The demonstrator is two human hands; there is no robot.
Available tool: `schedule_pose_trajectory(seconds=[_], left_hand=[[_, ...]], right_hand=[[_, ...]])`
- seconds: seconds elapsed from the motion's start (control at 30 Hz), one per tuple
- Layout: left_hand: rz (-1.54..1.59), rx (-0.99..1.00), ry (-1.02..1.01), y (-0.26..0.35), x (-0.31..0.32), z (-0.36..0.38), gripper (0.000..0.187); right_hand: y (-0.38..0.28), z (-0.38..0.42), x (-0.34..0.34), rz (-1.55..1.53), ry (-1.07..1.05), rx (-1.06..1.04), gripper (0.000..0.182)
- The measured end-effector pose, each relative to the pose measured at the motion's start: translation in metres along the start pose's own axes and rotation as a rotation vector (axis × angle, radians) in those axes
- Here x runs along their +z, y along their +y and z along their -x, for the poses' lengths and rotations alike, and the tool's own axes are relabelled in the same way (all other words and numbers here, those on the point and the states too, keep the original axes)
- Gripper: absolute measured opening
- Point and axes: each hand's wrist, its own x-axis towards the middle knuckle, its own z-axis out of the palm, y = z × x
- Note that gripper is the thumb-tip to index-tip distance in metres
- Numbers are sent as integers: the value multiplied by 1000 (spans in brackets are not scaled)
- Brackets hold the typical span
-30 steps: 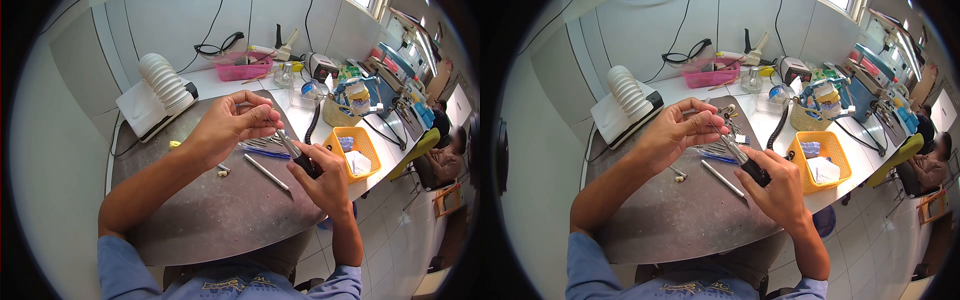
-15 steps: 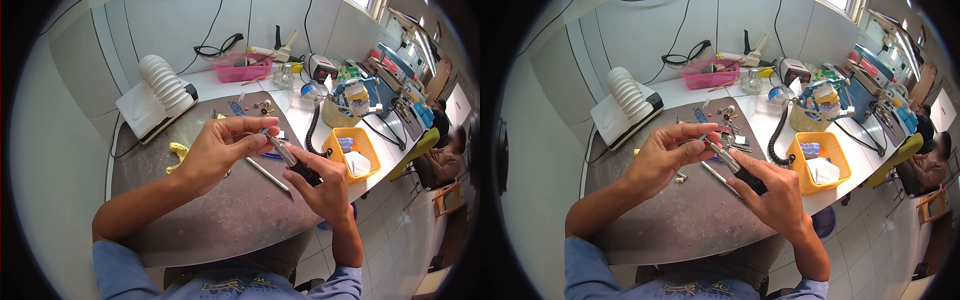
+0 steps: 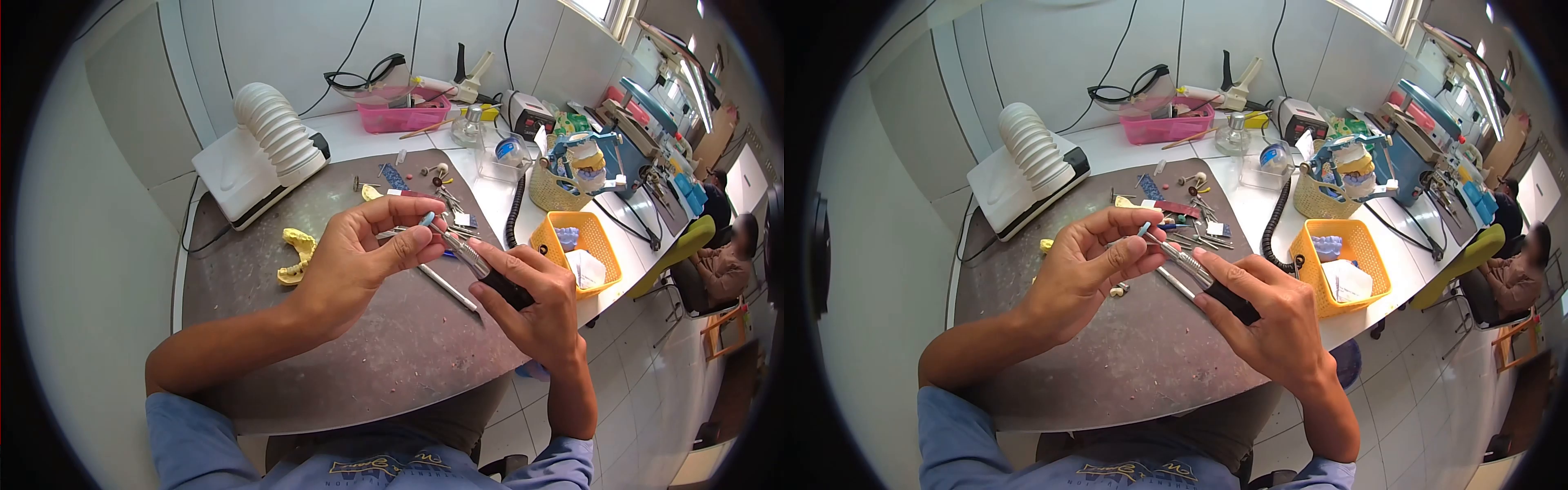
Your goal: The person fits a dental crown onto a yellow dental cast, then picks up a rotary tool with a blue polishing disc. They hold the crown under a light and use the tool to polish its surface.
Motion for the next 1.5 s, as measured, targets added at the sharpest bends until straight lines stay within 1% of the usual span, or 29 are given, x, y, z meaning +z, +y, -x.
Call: schedule_pose_trajectory(seconds=[0.13,0.23,0.3,0.33,0.37,0.43,0.47,0.53,0.57,0.67,0.73,0.8,0.83,0.87,0.9,0.93,0.97,1.0,1.07,1.1,1.13,1.17,1.2,1.23,1.3,1.33,1.4,1.43,1.5], left_hand=[[1,-10,5,-3,-2,2,33],[38,-17,7,-8,-3,5,38],[123,-72,41,-13,2,12,45],[99,-127,38,-18,4,14,46],[104,-118,49,-26,7,15,46],[96,-218,-127,-43,14,15,46],[105,-206,-111,-48,20,13,46],[-109,-189,-275,-56,34,6,44],[-100,-179,-264,-60,42,4,44],[0,89,-99,-72,63,2,32],[-9,53,-109,-70,59,2,30],[-12,-1,-117,-72,55,5,28],[-26,43,-143,-73,52,6,27],[-38,87,-168,-75,50,7,26],[-37,85,-163,-67,49,10,26],[-143,71,-199,-51,47,13,25],[-250,56,-228,-40,43,14,24],[-254,52,-205,-35,36,12,24],[-405,42,-284,-27,24,6,29],[-539,154,-276,-21,12,8,30],[-667,275,-289,-13,-4,15,31],[-853,337,-256,-3,-20,23,31],[-1033,409,-224,9,-36,30,31],[-1194,467,-147,18,-50,37,32],[-1507,574,16,32,-83,47,36],[-1656,618,101,37,-99,49,38],[-1801,486,190,46,-122,52,50],[-1798,483,180,46,-128,51,50],[-2028,314,305,41,-140,48,68]], right_hand=[[-3,-2,-1,14,-30,1,44],[-3,-4,-1,28,-42,-9,43],[-3,-7,-3,39,-38,-14,43],[-4,-10,-4,49,-33,-15,44],[-6,-13,-6,48,-42,-27,44],[-12,-21,-8,116,-46,-22,42],[-16,-25,-6,123,-35,-13,40],[-21,-29,0,114,-30,-19,40],[-23,-31,3,107,-8,-9,40],[-30,-36,6,130,-11,-31,40],[-30,-39,9,122,-1,-24,39],[-27,-39,9,-35,-59,50,39],[-24,-39,8,-112,-87,87,40],[-23,-40,4,-114,-92,89,40],[-24,-42,-2,-424,-207,240,41],[-23,-45,-5,-738,-324,386,48],[-21,-47,-6,-748,-337,379,48],[-19,-47,-5,-712,-295,286,44],[-16,-48,4,-641,-177,115,38],[-17,-49,6,-640,-168,114,38],[-20,-48,6,-571,-99,138,37],[-21,-45,3,-491,-20,172,36],[-14,-41,3,-434,-43,152,35],[-13,-40,6,-424,-30,172,30],[-3,-32,7,-256,-123,132,24],[-3,-30,10,-249,-105,145,24],[-4,-25,18,-105,-174,38,23],[-4,-24,21,-105,-174,48,23],[-3,-22,26,-73,-177,20,25]])
